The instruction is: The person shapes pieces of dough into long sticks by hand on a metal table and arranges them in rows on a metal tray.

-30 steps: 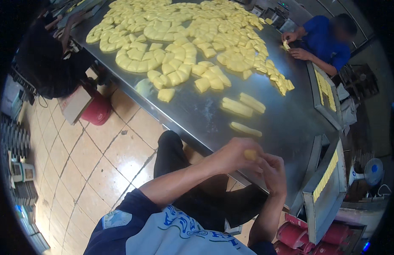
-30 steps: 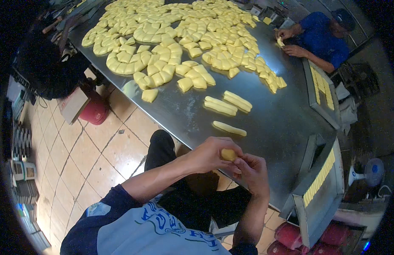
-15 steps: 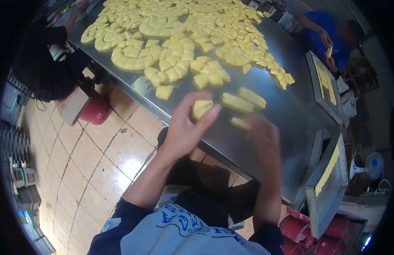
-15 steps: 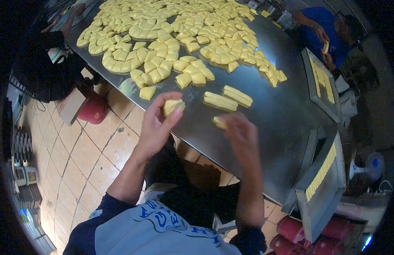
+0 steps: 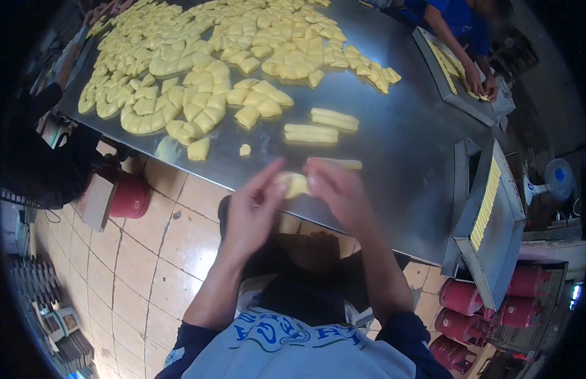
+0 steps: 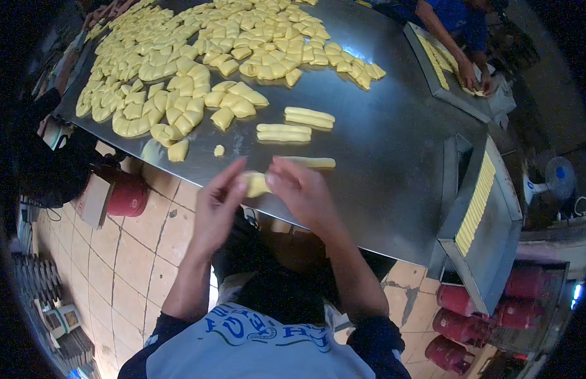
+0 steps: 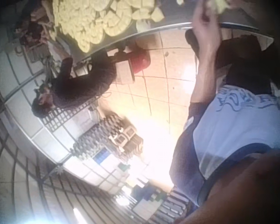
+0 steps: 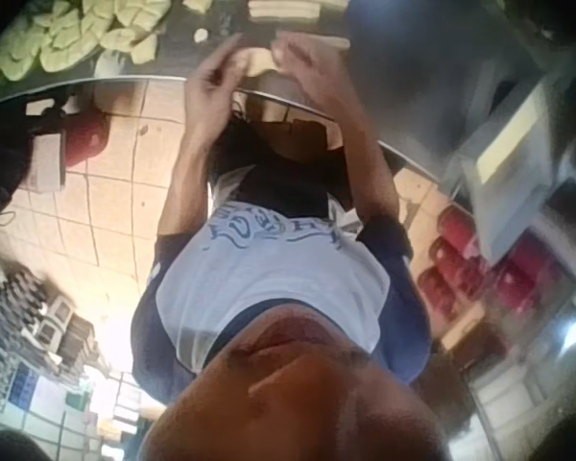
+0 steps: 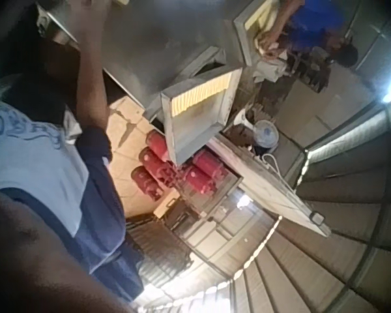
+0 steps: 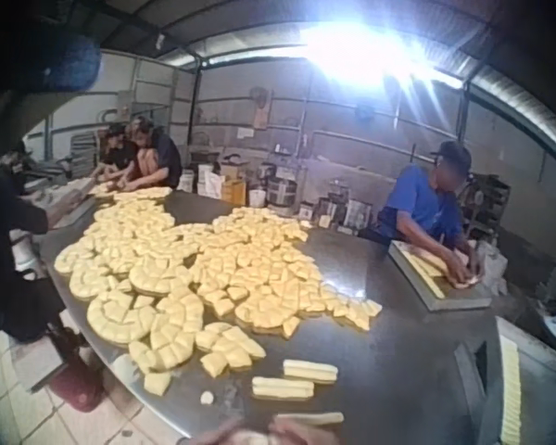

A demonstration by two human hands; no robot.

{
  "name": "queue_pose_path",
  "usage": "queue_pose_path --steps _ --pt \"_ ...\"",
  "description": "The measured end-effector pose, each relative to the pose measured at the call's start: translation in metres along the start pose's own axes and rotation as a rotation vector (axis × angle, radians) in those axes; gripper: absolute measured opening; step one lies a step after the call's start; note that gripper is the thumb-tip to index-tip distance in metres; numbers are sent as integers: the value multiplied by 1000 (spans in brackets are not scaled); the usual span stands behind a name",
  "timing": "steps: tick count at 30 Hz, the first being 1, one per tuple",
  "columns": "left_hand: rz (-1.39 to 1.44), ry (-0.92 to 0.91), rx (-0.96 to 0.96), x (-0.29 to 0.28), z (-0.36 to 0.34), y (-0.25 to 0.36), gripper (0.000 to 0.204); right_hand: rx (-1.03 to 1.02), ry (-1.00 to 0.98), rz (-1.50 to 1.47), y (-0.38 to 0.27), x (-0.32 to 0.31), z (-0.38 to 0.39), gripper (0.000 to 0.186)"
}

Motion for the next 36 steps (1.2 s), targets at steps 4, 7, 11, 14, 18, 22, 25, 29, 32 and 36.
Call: queue_pose_path --steps 4,7,11,14,18,22,25,29,32,36 --pt "-67 -217 -120 59 1 -10 42 214 107 49 -9 -47 42 27" --pt "-71 -241 60 94 -2 -8 41 225 240 -116 -9 -70 59 26" --pt "232 -447 -111 116 4 -14 42 168 259 -279 -2 -82 69 25" --pt "173 -472 -124 119 7 -16 41 3 273 39 0 -84 73 26" --pt "264 -379 -275 117 5 -15 39 -79 380 237 -2 -83 72 26" --pt "654 -420 -504 116 1 -13 47 -166 270 -72 -9 -86 70 27" --pt "298 -527 -264 114 0 -8 52 -185 252 416 -18 -94 70 24" --pt "-66 -478 -140 108 -3 1 43 -109 162 321 -28 -104 64 18" --pt "-37 -460 -62 103 -4 15 38 -31 83 128 -35 -109 54 15" --pt "23 -447 -32 98 -6 29 32 57 -130 158 -43 -113 35 21"
Point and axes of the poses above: each hand's wrist, its own z-axis away from the middle knuckle, its own x-axis out of the palm, y = z × x, the point moved 2 cm from there along -z, towards the middle knuckle, and after that the axes turned 3 degrees about -z, right-handed, at the moved point
